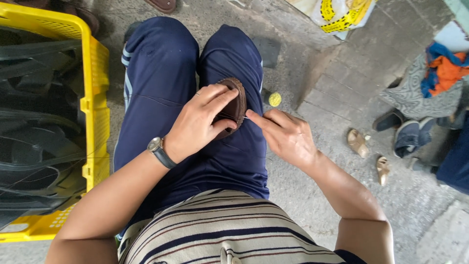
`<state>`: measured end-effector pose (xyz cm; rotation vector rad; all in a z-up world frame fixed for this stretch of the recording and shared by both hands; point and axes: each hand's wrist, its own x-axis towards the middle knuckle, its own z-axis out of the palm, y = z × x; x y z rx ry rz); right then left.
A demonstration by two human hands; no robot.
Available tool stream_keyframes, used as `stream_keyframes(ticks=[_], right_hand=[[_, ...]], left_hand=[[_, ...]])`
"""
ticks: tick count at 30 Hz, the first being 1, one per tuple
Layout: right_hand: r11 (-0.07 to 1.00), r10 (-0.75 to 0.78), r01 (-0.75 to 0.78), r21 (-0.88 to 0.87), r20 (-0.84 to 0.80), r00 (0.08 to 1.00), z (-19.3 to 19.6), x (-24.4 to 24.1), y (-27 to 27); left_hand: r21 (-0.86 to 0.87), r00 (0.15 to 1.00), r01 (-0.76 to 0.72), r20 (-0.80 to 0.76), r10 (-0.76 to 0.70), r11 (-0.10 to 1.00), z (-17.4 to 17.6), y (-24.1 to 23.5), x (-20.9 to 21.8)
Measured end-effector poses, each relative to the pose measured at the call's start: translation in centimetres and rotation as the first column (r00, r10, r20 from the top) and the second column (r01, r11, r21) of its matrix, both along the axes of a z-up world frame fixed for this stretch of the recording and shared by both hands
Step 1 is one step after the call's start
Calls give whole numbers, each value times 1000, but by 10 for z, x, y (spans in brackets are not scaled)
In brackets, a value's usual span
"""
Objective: The person sits on a low stool and sews a brown leather sandal held on their lap. They use a needle and thread to stitch the sandal strap, repeatedly pulling the thread through the leather.
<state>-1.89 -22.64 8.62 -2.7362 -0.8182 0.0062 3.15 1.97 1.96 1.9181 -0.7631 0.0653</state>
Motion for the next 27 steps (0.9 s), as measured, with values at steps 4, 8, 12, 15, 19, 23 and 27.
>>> stream_keyframes(ticks=[4,8,12,15,19,23,27], right_hand=[[997,63,-59,-43,122,991,-6,8,2],[980,152,-131,-151,132,980,1,14,-2],[972,150,-103,-210,218,964,-13,9,2],[990,122,-102,-98,223,967,-22,11,5],[982,121,-141,129,152,981,-48,14,3],[974,52,-86,209,165,985,-70,13,14],[975,45,-72,210,132,990,-42,18,23]], left_hand=[[5,1000,-12,4,12,1000,2,2,2],[2,1000,-11,0,11,1000,3,-1,4],[32,1000,-12,23,11,999,5,-4,6],[32,1000,-4,24,3,999,7,-1,8],[-12,1000,4,-27,-5,1000,9,2,10],[-18,999,9,-39,-10,1000,6,4,13],[71,974,-88,213,71,994,13,6,-3]])
